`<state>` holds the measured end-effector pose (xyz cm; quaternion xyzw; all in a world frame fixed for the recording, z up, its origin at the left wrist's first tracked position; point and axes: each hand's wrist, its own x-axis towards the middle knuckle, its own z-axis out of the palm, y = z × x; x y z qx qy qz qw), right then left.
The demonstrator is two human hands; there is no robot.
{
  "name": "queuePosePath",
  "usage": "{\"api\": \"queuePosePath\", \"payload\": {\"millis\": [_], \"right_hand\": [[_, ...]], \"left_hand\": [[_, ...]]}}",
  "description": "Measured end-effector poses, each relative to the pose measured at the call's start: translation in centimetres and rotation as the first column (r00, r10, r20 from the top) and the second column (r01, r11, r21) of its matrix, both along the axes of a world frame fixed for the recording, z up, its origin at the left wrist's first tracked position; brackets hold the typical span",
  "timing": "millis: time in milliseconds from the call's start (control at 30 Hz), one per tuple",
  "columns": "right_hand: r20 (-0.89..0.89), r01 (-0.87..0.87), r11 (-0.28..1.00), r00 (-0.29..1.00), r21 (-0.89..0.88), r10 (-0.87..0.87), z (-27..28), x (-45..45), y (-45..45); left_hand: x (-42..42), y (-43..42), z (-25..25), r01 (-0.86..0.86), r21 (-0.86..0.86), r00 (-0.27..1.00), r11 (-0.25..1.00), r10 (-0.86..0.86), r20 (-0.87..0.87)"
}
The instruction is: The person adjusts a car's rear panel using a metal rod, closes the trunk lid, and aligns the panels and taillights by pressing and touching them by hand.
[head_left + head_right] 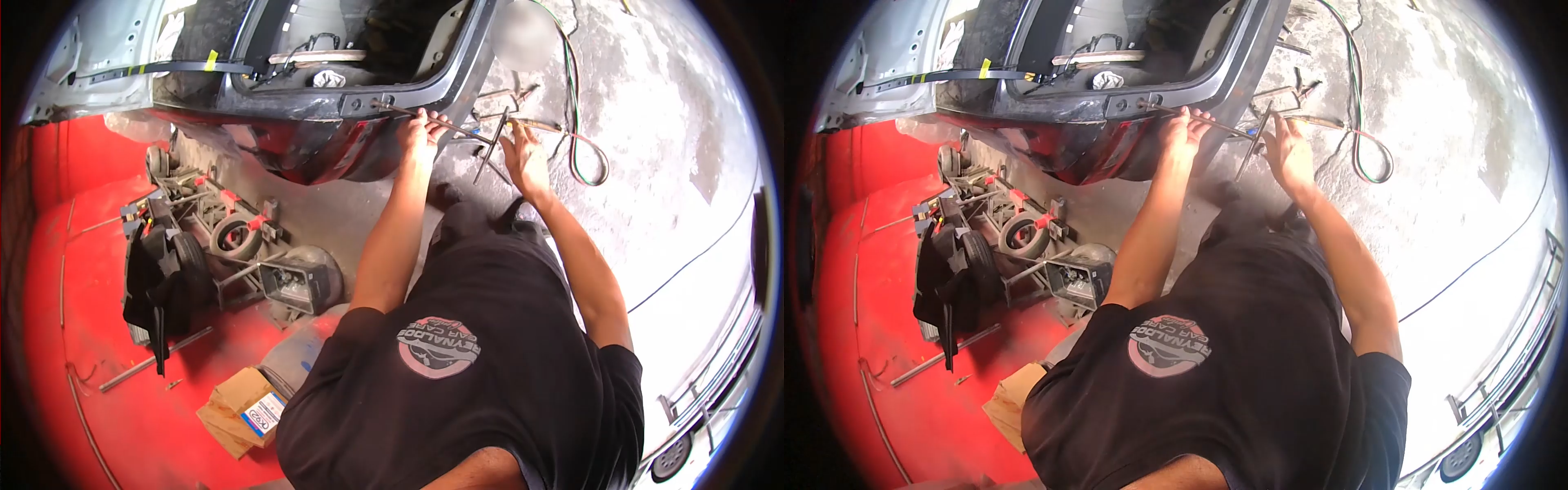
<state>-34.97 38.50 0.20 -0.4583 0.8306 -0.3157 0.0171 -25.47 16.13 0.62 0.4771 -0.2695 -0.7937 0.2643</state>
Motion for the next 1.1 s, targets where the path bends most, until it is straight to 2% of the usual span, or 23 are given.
{"api": "queuePosePath", "payload": {"millis": [67,100,200,333,367,400,467,533,600,667,733,833,933,1000,1067,1100], "right_hand": [[-0.008,0.066,0.995,0.998,0.072,-0.066,3.1,0.5,0.6],[-0.158,-0.077,0.992,0.983,0.101,0.092,2.8,0.5,1.0],[-0.142,-0.163,0.983,0.974,0.088,0.174,1.9,0.4,0.4],[0.269,-0.158,0.986,0.953,0.061,0.136,1.2,-0.2,-0.7],[0.404,-0.084,0.993,0.908,-0.079,0.109,1.0,0.0,-1.1],[0.523,0.008,0.975,0.845,-0.221,0.111,0.7,0.2,-1.5],[0.805,0.093,0.993,0.594,-0.074,0.005,1.5,-0.3,-1.6],[0.584,0.029,0.986,0.808,-0.165,0.073,0.7,-0.3,-1.6],[0.292,-0.052,0.958,0.946,-0.281,0.137,-0.6,0.4,-1.5],[0.49,0.016,0.969,0.865,-0.248,0.111,-1.2,0.9,-1.7],[0.842,0.117,0.992,0.539,-0.055,-0.016,2.0,1.0,-1.7],[0.921,0.188,0.979,0.389,-0.082,0.003,2.6,0.8,-2.0],[0.951,0.171,0.985,0.307,-0.03,-0.025,2.4,0.2,-1.8],[0.717,0.077,0.99,0.697,-0.115,0.029,1.7,0.5,-1.2],[0.409,0.064,0.986,0.912,-0.151,0.004,1.9,1.1,-0.7],[0.271,0.107,0.98,0.961,-0.169,-0.059,4.4,1.4,-0.4]], "left_hand": [[-0.1,0.1,0.2,-0.01,-0.007,1.0,1.0,0.01,0.009],[0.0,0.2,0.2,-0.011,0.001,1.0,1.0,0.011,0.018],[-0.1,-0.1,0.3,-0.007,0.003,1.0,1.0,0.007,0.01],[-0.1,-0.5,-0.1,0.0,-0.036,1.0,0.999,-0.001,-0.018],[-0.3,-0.6,0.0,-0.013,-0.016,1.0,1.0,0.013,0.005],[-0.2,-0.6,0.0,-0.021,-0.016,1.0,1.0,0.022,0.005],[-0.6,-0.5,0.1,-0.028,-0.016,1.0,0.999,0.029,0.004],[-0.7,-0.5,0.3,-0.029,-0.001,0.999,1.0,0.029,0.015],[-0.4,-0.3,0.7,-0.03,-0.003,0.999,1.0,0.03,0.017],[0.1,-0.1,0.8,-0.025,-0.02,1.0,0.999,0.025,0.008],[0.4,-0.2,0.5,-0.025,-0.016,1.0,1.0,0.025,-0.014],[0.3,-0.6,0.3,-0.017,-0.012,0.999,1.0,0.017,-0.031],[0.1,-0.6,0.6,-0.023,-0.002,1.0,1.0,0.023,-0.012],[-0.1,-0.5,0.7,-0.026,0.004,1.0,1.0,0.026,0.005],[0.0,-0.6,0.8,-0.03,0.007,0.999,1.0,0.03,0.016],[0.0,-0.6,1.1,-0.034,-0.002,0.999,0.999,0.034,0.013]]}}
